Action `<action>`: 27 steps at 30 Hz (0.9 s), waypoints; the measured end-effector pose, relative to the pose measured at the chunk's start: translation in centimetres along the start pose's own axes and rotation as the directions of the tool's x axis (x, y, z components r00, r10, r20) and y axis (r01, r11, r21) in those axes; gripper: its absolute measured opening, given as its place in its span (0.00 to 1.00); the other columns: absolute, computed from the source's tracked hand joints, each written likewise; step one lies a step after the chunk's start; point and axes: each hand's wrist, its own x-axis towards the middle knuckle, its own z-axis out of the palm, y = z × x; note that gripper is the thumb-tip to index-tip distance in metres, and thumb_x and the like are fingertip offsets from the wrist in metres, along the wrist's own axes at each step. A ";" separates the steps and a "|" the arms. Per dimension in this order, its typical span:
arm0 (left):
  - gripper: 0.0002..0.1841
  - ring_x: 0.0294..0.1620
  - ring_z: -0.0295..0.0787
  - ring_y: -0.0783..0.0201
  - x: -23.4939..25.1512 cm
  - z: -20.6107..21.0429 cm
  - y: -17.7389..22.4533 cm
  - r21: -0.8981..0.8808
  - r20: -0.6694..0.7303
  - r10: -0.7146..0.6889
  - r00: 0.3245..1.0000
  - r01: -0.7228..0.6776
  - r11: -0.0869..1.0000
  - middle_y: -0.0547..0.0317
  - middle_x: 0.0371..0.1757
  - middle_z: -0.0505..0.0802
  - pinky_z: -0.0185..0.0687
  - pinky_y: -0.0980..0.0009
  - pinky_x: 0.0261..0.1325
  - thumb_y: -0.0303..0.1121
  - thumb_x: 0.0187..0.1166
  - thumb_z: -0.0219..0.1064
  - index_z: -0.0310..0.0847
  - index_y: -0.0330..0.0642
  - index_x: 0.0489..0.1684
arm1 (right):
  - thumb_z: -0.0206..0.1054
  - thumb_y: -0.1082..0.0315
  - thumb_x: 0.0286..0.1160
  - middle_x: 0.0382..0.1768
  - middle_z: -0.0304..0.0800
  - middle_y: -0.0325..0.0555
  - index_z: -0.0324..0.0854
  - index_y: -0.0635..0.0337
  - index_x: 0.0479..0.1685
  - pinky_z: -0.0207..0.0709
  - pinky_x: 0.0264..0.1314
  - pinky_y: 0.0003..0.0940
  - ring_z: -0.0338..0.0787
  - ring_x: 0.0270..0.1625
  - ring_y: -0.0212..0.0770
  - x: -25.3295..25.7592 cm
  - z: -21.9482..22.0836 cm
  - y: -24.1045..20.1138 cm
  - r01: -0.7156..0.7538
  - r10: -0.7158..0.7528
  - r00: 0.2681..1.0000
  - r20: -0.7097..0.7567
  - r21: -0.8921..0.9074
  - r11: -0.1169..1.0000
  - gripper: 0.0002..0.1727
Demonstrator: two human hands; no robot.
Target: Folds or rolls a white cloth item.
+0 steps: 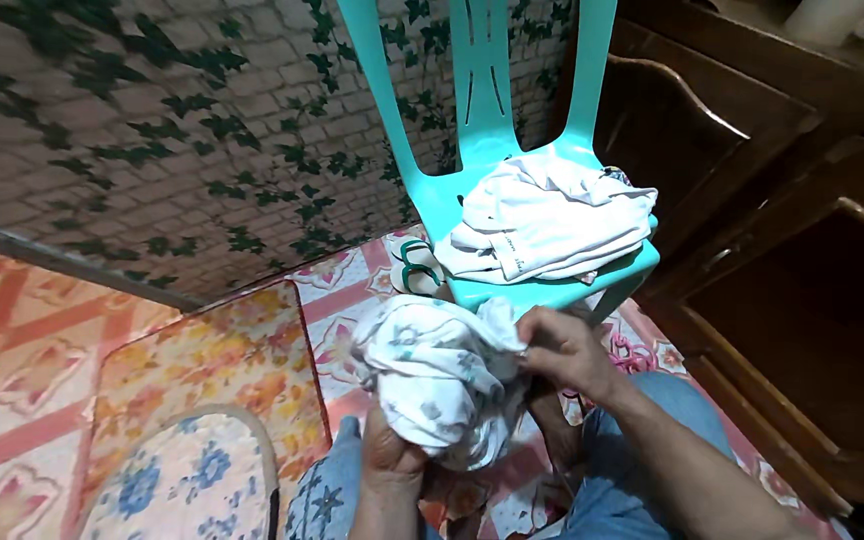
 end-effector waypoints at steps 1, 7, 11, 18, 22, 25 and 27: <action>0.10 0.43 0.97 0.72 0.0 0.6 -0.4 0.021 -0.031 -0.029 0.999 0.030 0.999 0.64 0.39 0.98 0.93 0.72 0.48 0.47 0.65 0.78 0.93 0.56 0.37 | 0.67 0.73 0.71 0.47 0.89 0.56 0.84 0.75 0.45 0.81 0.52 0.27 0.87 0.48 0.34 -0.1 0.5 -0.2 0.021 -0.013 0.995 0.095 -0.080 0.997 0.11; 0.14 0.48 0.97 0.70 -0.2 0.4 -1.2 -0.081 0.089 -0.090 0.992 0.098 0.992 0.61 0.43 0.99 0.92 0.72 0.53 0.48 0.66 0.77 0.95 0.52 0.44 | 0.69 0.63 0.75 0.60 0.82 0.66 0.76 0.80 0.64 0.81 0.44 0.21 0.87 0.42 0.32 -0.1 0.8 -0.9 0.011 -0.021 0.941 0.339 0.033 0.999 0.27; 0.09 0.45 0.97 0.72 -0.3 0.9 -1.2 -0.012 0.034 -0.099 0.995 0.099 0.995 0.63 0.41 0.99 0.92 0.74 0.51 0.44 0.67 0.76 0.95 0.55 0.39 | 0.65 0.68 0.78 0.49 0.87 0.56 0.79 0.78 0.54 0.80 0.44 0.18 0.85 0.38 0.25 -0.2 1.0 -1.0 -0.078 0.068 0.962 0.266 0.026 0.997 0.18; 0.07 0.44 0.96 0.74 0.1 1.2 -1.3 0.105 0.041 -0.091 0.995 0.086 0.991 0.64 0.41 0.99 0.92 0.74 0.51 0.43 0.70 0.75 0.94 0.56 0.39 | 0.56 0.70 0.79 0.35 0.88 0.35 0.78 0.67 0.38 0.83 0.38 0.21 0.86 0.33 0.22 0.0 0.6 -1.2 -0.163 0.153 0.986 0.062 0.231 0.959 0.09; 0.06 0.44 0.96 0.74 0.0 1.2 -1.3 0.129 0.031 -0.114 0.993 0.109 0.986 0.66 0.40 0.99 0.92 0.75 0.51 0.44 0.70 0.75 0.93 0.58 0.39 | 0.64 0.68 0.75 0.44 0.86 0.47 0.75 0.78 0.60 0.81 0.41 0.22 0.84 0.37 0.24 0.1 0.2 -1.0 -0.148 0.135 0.980 0.146 0.080 0.986 0.21; 0.07 0.44 0.96 0.74 0.1 1.0 -1.5 0.129 0.023 -0.117 0.993 0.113 0.985 0.66 0.40 0.99 0.92 0.74 0.51 0.43 0.67 0.77 0.92 0.57 0.38 | 0.66 0.70 0.73 0.43 0.87 0.52 0.75 0.78 0.61 0.79 0.40 0.23 0.83 0.35 0.27 -0.1 0.7 -0.7 -0.159 0.158 0.969 0.188 -0.010 0.987 0.21; 0.08 0.44 0.96 0.74 0.1 1.0 -1.4 0.141 0.031 -0.122 0.992 0.117 0.983 0.66 0.41 0.99 0.92 0.75 0.51 0.45 0.67 0.78 0.93 0.58 0.39 | 0.63 0.73 0.75 0.41 0.88 0.51 0.78 0.78 0.56 0.79 0.43 0.22 0.84 0.37 0.27 0.0 0.6 -0.9 -0.178 0.180 0.974 0.140 -0.026 0.984 0.16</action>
